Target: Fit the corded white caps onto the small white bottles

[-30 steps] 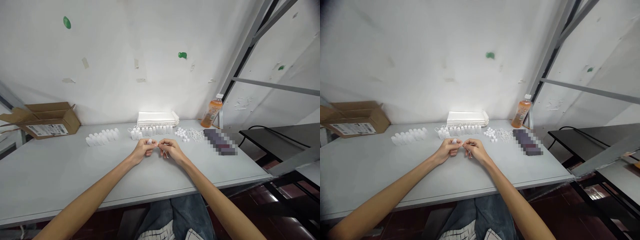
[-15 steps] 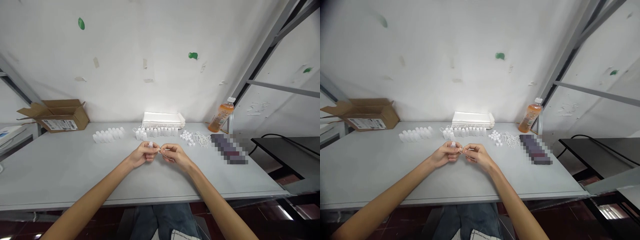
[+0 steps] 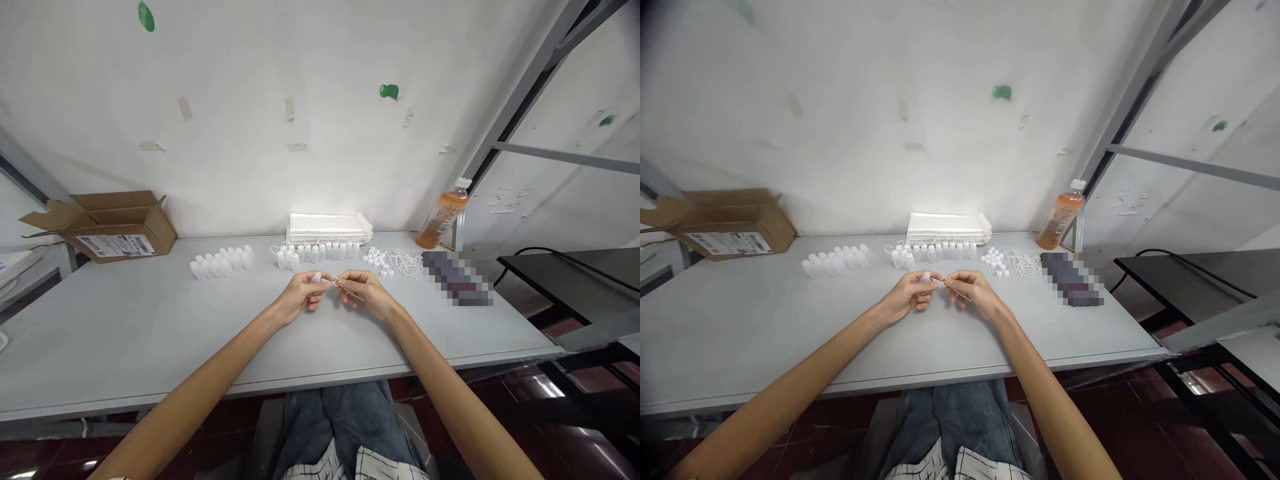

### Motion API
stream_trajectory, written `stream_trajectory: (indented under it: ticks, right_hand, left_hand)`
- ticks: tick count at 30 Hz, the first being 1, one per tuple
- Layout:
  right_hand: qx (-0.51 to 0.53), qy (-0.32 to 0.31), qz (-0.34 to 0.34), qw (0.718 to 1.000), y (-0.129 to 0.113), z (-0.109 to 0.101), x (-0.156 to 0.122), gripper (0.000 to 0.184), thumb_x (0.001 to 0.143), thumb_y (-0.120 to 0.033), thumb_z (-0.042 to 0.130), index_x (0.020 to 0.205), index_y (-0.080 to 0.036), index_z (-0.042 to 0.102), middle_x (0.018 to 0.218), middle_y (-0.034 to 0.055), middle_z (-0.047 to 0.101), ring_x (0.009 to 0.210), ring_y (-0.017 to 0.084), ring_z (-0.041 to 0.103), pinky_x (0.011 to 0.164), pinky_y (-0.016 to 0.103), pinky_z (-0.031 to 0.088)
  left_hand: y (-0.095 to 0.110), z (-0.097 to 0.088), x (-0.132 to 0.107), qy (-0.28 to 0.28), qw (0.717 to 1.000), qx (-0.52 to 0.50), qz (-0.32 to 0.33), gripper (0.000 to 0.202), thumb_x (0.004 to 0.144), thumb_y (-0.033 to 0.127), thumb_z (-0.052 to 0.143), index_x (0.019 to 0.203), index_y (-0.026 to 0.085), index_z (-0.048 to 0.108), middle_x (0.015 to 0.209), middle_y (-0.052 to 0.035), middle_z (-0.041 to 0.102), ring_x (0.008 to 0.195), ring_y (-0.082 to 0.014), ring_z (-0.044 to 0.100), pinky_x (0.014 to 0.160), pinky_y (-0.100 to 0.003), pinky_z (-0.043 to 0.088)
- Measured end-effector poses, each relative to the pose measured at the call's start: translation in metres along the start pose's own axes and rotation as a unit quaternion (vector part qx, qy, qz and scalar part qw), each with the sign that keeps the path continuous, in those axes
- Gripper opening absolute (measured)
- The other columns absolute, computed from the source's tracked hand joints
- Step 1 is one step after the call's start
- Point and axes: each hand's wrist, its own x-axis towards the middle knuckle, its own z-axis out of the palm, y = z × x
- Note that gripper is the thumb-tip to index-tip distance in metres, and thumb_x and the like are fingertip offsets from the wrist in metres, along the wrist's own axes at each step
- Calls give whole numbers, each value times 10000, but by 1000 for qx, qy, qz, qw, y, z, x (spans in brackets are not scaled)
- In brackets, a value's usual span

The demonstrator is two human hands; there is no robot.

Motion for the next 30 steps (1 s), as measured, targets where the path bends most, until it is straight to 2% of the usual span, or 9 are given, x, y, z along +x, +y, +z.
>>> stream_trajectory:
  ticks: [3, 6, 13, 18, 24, 30]
  right_hand:
    - [6, 30, 8, 1000, 3, -4, 1, 280, 689, -391, 751, 759, -134, 666, 864, 112, 706, 701, 206, 683, 495, 241, 454]
    - [8, 48, 15, 999, 5, -7, 2, 291, 659, -375, 777, 762, -127, 663, 868, 128, 717, 713, 239, 700, 508, 258, 489]
    - [-15, 63, -21, 998, 7, -6, 4, 234, 637, -332, 791, 721, -138, 692, 759, 74, 676, 714, 181, 634, 540, 271, 510]
    - [-20, 69, -24, 997, 6, -3, 3, 210, 666, -327, 758, 728, -135, 701, 793, 78, 671, 692, 173, 623, 537, 280, 508]
    - [-59, 87, -27, 994, 0, 2, 1, 201, 678, -329, 737, 718, -134, 704, 757, 79, 680, 650, 165, 629, 520, 265, 481]
    - [-62, 93, -14, 994, 3, -2, 2, 255, 664, -368, 753, 730, -127, 703, 821, 96, 696, 583, 151, 633, 506, 268, 476]
  left_hand:
    - [-2, 2, 0, 20, 999, 24, 25, 331, 705, 306, 718, 981, 161, 611, 537, 87, 309, 455, -52, 285, 429, -197, 261]
    - [-5, 3, 0, 21, 997, 64, 42, 313, 716, 318, 701, 971, 158, 616, 537, 81, 322, 455, -57, 294, 423, -198, 278]
    - [-8, 4, 0, 3, 988, 137, 72, 350, 758, 391, 666, 1013, 156, 621, 523, 78, 342, 441, -66, 300, 414, -200, 303]
    - [-11, 2, -4, 12, 962, 241, 126, 351, 843, 419, 554, 1120, 203, 550, 550, 79, 378, 420, -74, 345, 436, -206, 323]
    - [-14, 0, -6, -12, 963, 235, 129, 255, 904, 366, 425, 1112, 229, 479, 674, 46, 424, 522, -90, 368, 456, -194, 297]
    - [-13, -3, -2, 23, 945, 276, 174, 265, 890, 347, 478, 1121, 239, 404, 692, 63, 446, 500, -75, 417, 477, -196, 327]
